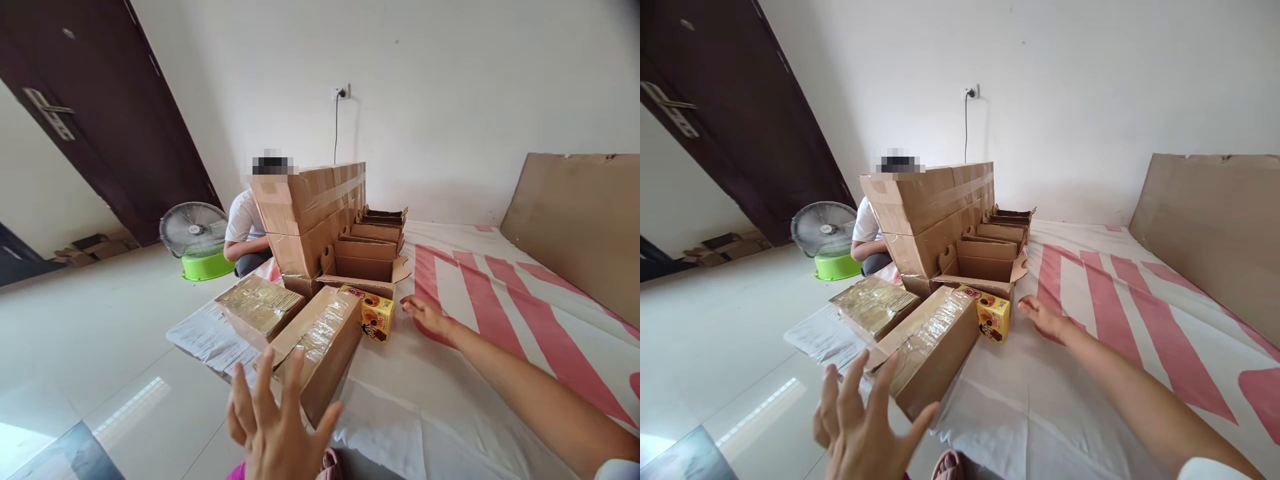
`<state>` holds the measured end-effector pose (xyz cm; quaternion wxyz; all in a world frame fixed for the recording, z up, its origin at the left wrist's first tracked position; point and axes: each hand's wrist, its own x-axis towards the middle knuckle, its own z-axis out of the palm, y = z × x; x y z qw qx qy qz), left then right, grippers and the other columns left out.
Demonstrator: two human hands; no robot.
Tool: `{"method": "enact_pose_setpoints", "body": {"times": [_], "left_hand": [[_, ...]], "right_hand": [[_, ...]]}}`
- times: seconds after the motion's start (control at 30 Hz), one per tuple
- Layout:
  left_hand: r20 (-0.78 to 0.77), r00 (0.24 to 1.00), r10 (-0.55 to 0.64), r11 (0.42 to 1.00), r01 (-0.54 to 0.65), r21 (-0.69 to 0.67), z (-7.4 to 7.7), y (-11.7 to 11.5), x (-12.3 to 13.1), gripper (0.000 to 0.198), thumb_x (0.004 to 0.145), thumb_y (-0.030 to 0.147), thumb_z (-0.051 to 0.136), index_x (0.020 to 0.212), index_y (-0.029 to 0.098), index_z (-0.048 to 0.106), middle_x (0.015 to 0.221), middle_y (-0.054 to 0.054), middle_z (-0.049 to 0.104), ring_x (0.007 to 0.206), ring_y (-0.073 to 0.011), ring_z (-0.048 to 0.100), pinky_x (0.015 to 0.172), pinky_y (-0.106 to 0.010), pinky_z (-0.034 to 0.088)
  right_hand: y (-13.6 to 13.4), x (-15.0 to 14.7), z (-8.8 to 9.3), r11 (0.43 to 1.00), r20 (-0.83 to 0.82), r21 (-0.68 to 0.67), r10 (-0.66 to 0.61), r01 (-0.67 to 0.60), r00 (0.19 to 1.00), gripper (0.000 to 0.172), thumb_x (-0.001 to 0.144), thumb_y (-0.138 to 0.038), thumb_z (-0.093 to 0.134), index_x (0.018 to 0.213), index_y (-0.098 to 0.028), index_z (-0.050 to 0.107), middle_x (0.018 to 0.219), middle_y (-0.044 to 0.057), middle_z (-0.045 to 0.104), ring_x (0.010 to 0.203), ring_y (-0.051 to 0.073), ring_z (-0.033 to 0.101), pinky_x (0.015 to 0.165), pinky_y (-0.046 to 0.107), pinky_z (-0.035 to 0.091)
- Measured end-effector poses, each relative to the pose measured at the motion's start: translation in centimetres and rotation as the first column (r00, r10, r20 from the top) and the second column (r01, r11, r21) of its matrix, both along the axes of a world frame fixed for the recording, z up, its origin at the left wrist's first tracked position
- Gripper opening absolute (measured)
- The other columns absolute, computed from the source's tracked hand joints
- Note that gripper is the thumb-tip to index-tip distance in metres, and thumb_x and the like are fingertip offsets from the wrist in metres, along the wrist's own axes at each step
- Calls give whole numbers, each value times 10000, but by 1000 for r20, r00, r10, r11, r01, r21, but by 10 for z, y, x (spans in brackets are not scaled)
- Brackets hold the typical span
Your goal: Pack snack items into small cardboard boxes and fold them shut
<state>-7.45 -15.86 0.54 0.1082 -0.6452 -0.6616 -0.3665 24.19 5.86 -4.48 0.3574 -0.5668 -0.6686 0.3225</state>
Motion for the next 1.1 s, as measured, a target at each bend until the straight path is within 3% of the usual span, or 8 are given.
{"method": "enact_pose_setpoints", "body": {"times": [0.13, 0.23, 0.33, 0.47, 0.57, 0.7, 0.83, 1.1], "left_hand": [[291, 890, -351, 919, 387, -73, -37, 6, 74, 748, 711, 400, 720, 1393, 314, 427, 1472, -116, 400, 1418, -386, 293, 1107, -550, 360], [570, 779, -260, 883, 431, -187, -55, 57, 123, 789, 828, 327, 557, 1501, 163, 179, 1574, -172, 209, 1459, -318, 245, 1136, -483, 346], [655, 746, -120, 897, 364, -250, -58, 111, 148, 848, 843, 284, 532, 1510, 111, 38, 1596, -201, 87, 1489, -300, 144, 1188, -479, 240], [590, 799, -120, 929, 300, -217, -63, 138, 156, 909, 808, 233, 572, 1515, 141, 8, 1595, -217, 70, 1490, -326, 128, 1176, -499, 253], [522, 845, -115, 939, 264, -221, -72, 138, 157, 924, 791, 215, 569, 1515, 140, -1, 1594, -239, 40, 1488, -347, 122, 1160, -516, 271], [507, 860, -62, 933, 230, -276, -77, 145, 161, 1002, 730, 220, 599, 1518, 134, -15, 1603, -230, -15, 1491, -353, 92, 1150, -498, 296], [535, 844, -31, 927, 224, -300, -72, 156, 170, 1028, 698, 215, 613, 1523, 111, 8, 1605, -234, -50, 1483, -369, 122, 1136, -490, 320], [593, 802, -71, 892, 317, -322, -64, 189, 169, 974, 739, 221, 618, 1522, 149, 44, 1611, -176, -141, 1498, -314, 76, 1181, -448, 232]], "right_hand": [[50, 54, 18, 967, 84, -21, -250, 253, 964, 468, 779, -599, 599, 958, -169, 637, 904, 81, 700, 849, 231, 648, 772, 346, 502], [97, 71, 35, 942, 129, -3, -333, 336, 934, 498, 813, -567, 582, 1084, -150, 610, 1035, 139, 686, 933, 244, 652, 807, 350, 494], [149, 72, 59, 942, 147, 57, -334, 329, 931, 631, 853, -586, 528, 1292, -134, 497, 1216, 188, 627, 1064, 243, 625, 862, 341, 486], [220, 59, 100, 949, 210, 163, -300, 269, 930, 895, 794, -608, 613, 1464, -122, 275, 1440, 226, 443, 1290, 261, 476, 999, 369, 416], [262, 43, 123, 971, 329, 204, -192, 129, 925, 952, 659, -548, 772, 1439, -182, 369, 1476, 156, 421, 1353, 272, 390, 1086, 382, 331], [296, 21, 136, 992, 525, 118, -22, -47, 851, 617, 555, -463, 859, 1096, -225, 682, 1224, 91, 640, 1228, 302, 506, 1047, 391, 377], [314, 10, 142, 997, 667, 36, 29, -71, 745, 323, 587, -351, 851, 852, -217, 722, 939, 64, 716, 1056, 305, 616, 937, 401, 457], [325, 22, 146, 1000, 742, 1, -16, 23, 670, 250, 648, -333, 800, 842, -189, 733, 785, 94, 721, 815, 276, 694, 728, 345, 530]]}}
